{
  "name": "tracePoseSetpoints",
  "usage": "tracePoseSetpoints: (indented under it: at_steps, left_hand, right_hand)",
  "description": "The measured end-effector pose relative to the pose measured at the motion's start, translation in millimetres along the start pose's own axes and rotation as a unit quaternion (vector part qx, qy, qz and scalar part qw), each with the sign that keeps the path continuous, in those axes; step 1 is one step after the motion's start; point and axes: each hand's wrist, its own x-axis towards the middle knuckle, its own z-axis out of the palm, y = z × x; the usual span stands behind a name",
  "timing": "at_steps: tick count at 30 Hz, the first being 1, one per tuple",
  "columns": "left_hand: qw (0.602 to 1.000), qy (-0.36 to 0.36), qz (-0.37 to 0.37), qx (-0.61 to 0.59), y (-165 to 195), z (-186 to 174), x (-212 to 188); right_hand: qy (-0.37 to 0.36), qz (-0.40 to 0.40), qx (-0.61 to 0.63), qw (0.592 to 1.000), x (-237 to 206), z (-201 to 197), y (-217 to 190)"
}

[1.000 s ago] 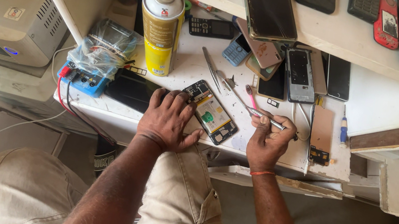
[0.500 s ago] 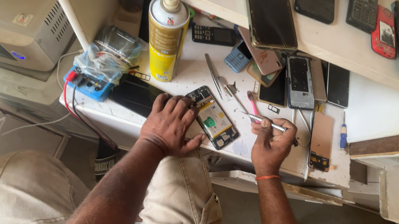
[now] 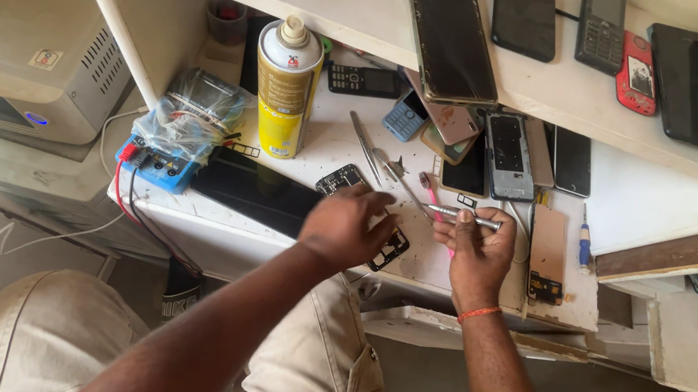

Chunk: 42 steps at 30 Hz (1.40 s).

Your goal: The person repairs a disassembled smartphone at a cluttered workbench, holding the phone steady with one hand while using a screwdriver with the other to work on the internal board. They reposition the phone and continue working on its components throughout the episode.

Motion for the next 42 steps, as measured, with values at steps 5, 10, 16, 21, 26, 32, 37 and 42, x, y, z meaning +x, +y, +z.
tracePoseSetpoints:
  at_steps: [5,10,16,21,26,32,37,42]
  left_hand:
    - [0.985,-0.052,-0.146,-0.08,17,18,27]
    - [0.987,-0.043,-0.136,-0.068,18,17,29]
    - [0.991,-0.033,-0.105,-0.079,13,21,31]
    - [0.993,-0.04,-0.11,0.021,0,21,43]
    - [0.987,-0.044,-0.128,0.085,-9,23,50]
    - [0.985,-0.055,-0.123,0.107,-13,31,50]
    - [0.988,-0.03,-0.092,0.123,-18,28,39]
    - [0.992,0.071,-0.071,0.077,-18,14,20]
  right_hand:
    - [0.005,0.016,0.02,1.0,-1,5,-13]
    - [-0.007,0.018,0.033,0.999,-3,4,-16]
    - [0.004,0.021,0.026,0.999,-5,-1,-5]
    - [0.033,-0.001,0.035,0.999,-7,-10,8]
    - [0.019,-0.027,0.017,0.999,-14,-10,19]
    - [0.025,-0.003,0.021,0.999,-10,-12,20]
    - [0.026,-0.015,0.01,0.999,-11,-10,22]
    - [0.029,-0.006,0.004,1.0,-10,-11,23]
